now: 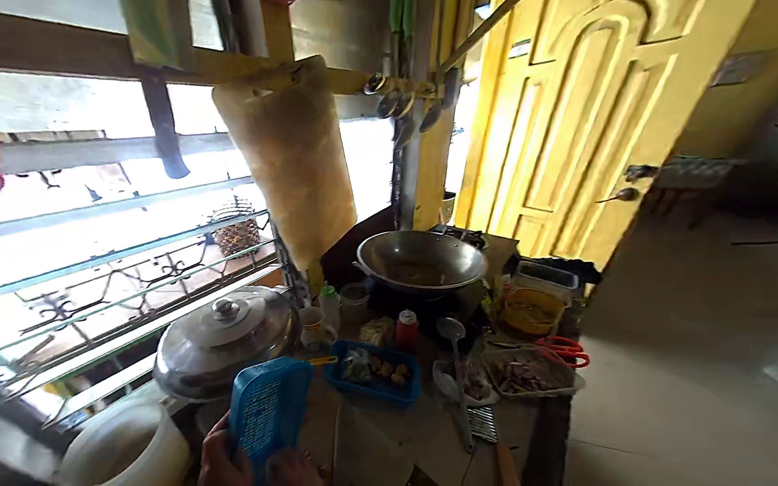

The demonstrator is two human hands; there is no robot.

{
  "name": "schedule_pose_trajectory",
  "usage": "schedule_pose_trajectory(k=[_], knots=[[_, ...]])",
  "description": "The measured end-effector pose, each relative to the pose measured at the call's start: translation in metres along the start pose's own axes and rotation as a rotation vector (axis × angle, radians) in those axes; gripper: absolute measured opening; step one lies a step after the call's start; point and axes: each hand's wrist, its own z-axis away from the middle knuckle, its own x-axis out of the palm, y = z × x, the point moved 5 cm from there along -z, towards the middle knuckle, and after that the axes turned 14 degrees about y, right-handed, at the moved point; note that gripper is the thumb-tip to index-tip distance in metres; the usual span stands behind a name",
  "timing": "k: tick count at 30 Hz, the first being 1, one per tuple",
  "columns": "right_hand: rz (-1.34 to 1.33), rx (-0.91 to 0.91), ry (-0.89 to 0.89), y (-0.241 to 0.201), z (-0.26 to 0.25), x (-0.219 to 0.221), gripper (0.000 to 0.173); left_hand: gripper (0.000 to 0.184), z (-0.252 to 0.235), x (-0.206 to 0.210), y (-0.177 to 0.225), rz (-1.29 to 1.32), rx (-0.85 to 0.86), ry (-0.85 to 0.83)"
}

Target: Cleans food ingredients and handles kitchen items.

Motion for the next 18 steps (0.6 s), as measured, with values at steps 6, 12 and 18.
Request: schedule_pose_trajectory(k=[6, 12, 18], knots=[[-0.038, -0.158, 0.341, 0.001, -0.055, -0.036, 0.054, 0.043, -0.011, -0.004, 0.002, -0.045, -0.196, -0.082], [-0.032, -0.434, 0.302, 0.005, -0.047, -0.008, 0.042, 0.041, -0.013, -0.007, 0.001, 0.024, -0.222, -0.04], [-0.084, -0.144, -0.222, 0.01, -0.013, 0.007, 0.041, 0.041, -0.019, -0.012, -0.001, 0.002, -0.271, -0.043]])
